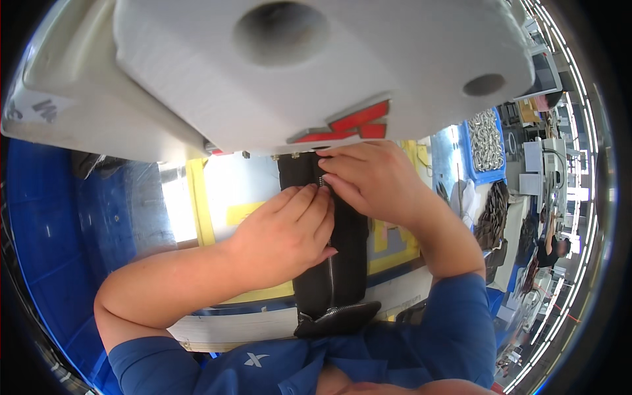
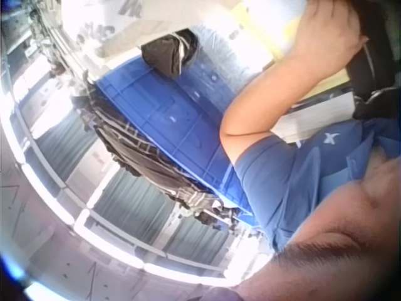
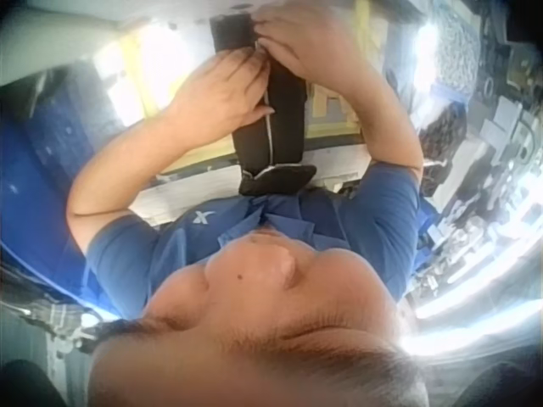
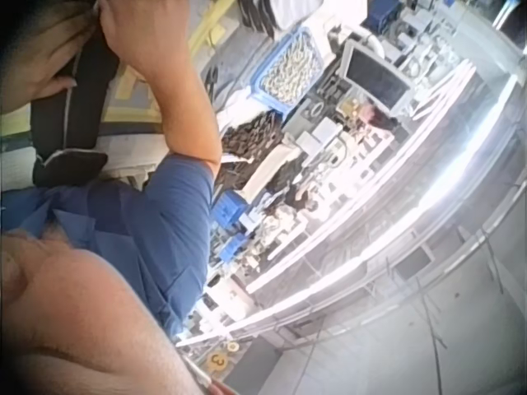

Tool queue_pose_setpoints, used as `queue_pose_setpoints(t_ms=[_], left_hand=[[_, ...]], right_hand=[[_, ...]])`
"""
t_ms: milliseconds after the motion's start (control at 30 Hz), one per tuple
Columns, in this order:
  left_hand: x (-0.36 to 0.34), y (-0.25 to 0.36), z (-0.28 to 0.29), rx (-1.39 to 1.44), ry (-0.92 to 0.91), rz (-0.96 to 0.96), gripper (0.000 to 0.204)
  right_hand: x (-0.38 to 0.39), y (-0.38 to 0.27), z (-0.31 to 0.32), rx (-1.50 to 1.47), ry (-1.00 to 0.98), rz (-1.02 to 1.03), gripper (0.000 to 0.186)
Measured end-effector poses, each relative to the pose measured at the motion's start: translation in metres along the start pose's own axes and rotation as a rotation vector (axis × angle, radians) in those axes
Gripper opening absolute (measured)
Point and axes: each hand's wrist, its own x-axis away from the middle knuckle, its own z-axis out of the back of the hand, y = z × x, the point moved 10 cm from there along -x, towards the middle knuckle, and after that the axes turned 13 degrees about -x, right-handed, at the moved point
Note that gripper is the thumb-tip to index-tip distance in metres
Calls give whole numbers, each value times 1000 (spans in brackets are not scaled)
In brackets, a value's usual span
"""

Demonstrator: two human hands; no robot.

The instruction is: The person operates an industrial sewing machine to stitch a zipper onto a black fabric pouch. They repeatedly align the zipper tape, guide the pouch under the needle, and sew along the edge. The person also handles a plaid fabric piece and a white lining, attaching them to the pouch during the process.

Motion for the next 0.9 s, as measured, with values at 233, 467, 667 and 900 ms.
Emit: queue_pose_setpoints(t_ms=[233,467,667,900], left_hand=[[-1,-25,1,-29,-4,145,75],[-6,-29,-2,-65,-94,132,80],[-8,-34,-4,-69,-169,157,84],[-8,-32,-5,-91,-206,167,86]], right_hand=[[7,0,-2,56,57,70,17],[15,2,-9,98,7,95,18],[19,8,-2,13,-64,63,22],[18,6,-4,51,-129,20,25]])
